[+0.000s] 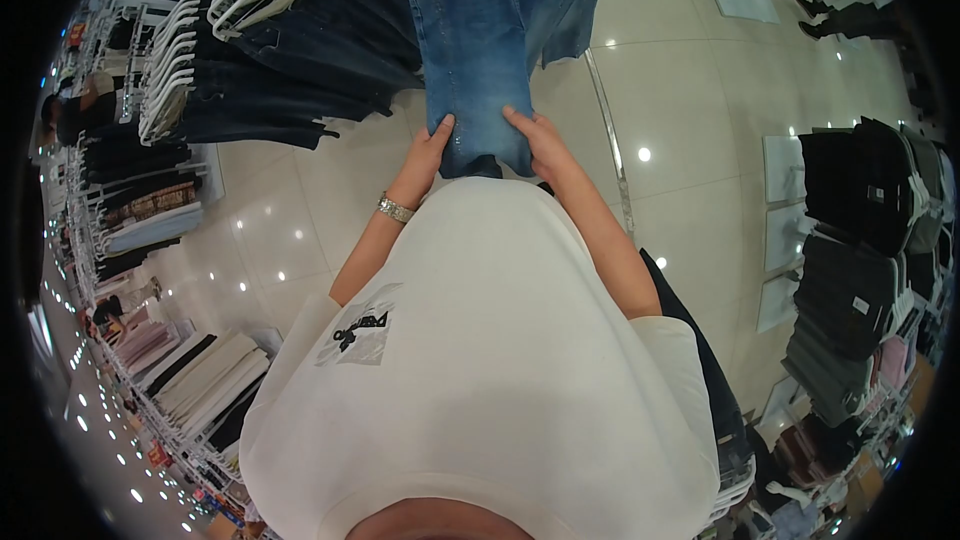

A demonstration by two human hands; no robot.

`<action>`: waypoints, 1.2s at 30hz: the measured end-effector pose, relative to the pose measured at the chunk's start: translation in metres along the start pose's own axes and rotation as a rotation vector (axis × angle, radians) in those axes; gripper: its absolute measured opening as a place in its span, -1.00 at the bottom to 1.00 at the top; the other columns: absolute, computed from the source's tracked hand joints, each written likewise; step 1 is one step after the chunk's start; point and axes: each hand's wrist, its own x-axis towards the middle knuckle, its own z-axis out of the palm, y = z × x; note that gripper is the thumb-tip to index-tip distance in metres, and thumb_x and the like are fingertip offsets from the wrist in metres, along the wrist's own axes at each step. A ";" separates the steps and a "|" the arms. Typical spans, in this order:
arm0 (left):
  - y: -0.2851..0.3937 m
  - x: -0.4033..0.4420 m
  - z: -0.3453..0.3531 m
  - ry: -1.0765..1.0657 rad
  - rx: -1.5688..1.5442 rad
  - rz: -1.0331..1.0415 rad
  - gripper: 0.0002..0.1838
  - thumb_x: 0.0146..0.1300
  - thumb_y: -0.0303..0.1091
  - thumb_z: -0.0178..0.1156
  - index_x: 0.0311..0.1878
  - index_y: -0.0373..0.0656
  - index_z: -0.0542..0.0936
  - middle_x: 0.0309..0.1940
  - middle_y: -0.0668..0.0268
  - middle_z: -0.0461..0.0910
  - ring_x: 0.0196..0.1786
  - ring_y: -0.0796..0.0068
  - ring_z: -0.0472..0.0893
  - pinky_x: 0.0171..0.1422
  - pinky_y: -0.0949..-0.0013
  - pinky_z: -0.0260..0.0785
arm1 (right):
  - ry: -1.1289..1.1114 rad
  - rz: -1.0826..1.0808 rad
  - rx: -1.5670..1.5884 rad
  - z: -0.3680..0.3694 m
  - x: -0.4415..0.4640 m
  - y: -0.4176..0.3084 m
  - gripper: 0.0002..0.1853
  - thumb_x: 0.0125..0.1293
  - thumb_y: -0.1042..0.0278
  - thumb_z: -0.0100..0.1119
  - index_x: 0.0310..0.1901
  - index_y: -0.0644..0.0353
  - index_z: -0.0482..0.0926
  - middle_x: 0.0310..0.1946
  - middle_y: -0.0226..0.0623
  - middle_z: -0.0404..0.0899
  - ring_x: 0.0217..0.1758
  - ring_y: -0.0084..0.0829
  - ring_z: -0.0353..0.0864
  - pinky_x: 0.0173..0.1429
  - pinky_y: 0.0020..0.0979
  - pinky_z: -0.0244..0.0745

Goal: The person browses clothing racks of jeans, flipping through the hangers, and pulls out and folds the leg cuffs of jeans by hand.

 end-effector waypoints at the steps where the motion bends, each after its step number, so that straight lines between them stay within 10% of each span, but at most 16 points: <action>1: 0.000 0.001 -0.001 0.018 -0.039 -0.012 -0.46 0.52 -0.02 0.11 0.13 -0.42 0.56 -0.03 0.20 0.68 -0.04 0.51 0.65 0.10 0.45 0.47 | 0.007 0.016 -0.016 0.000 0.000 0.001 -0.41 0.41 0.10 0.28 0.24 0.46 0.44 0.12 -0.03 0.59 0.13 -0.26 0.63 0.22 -0.31 0.52; 16: 0.006 -0.002 0.002 0.091 -0.142 0.056 -0.47 0.53 -0.03 0.08 0.17 -0.41 0.54 -0.02 0.17 0.67 -0.04 0.44 0.64 0.08 0.39 0.48 | 0.056 -0.118 0.029 0.006 0.000 0.006 -0.48 0.43 0.12 0.25 0.19 0.43 0.47 0.03 -0.07 0.64 0.00 -0.31 0.69 0.13 -0.34 0.58; 25: 0.017 -0.007 -0.008 0.114 -0.466 -0.025 -0.47 0.51 -0.09 0.10 0.29 -0.39 0.43 0.13 0.10 0.60 0.10 0.30 0.64 0.20 0.27 0.50 | -0.162 0.153 -0.227 0.007 -0.019 0.004 -0.28 0.32 -0.01 0.36 0.29 0.39 0.40 0.21 -0.06 0.53 0.33 -0.26 0.47 0.45 -0.22 0.26; 36: 0.000 -0.028 -0.017 -0.108 -0.151 -0.163 -0.43 0.49 0.01 0.13 0.21 -0.39 0.48 0.12 0.13 0.61 0.10 0.39 0.64 0.26 0.34 0.46 | -0.071 0.011 0.065 0.012 -0.014 0.001 -0.48 0.43 0.11 0.24 0.18 0.43 0.49 0.04 -0.08 0.64 0.09 -0.29 0.67 0.20 -0.29 0.56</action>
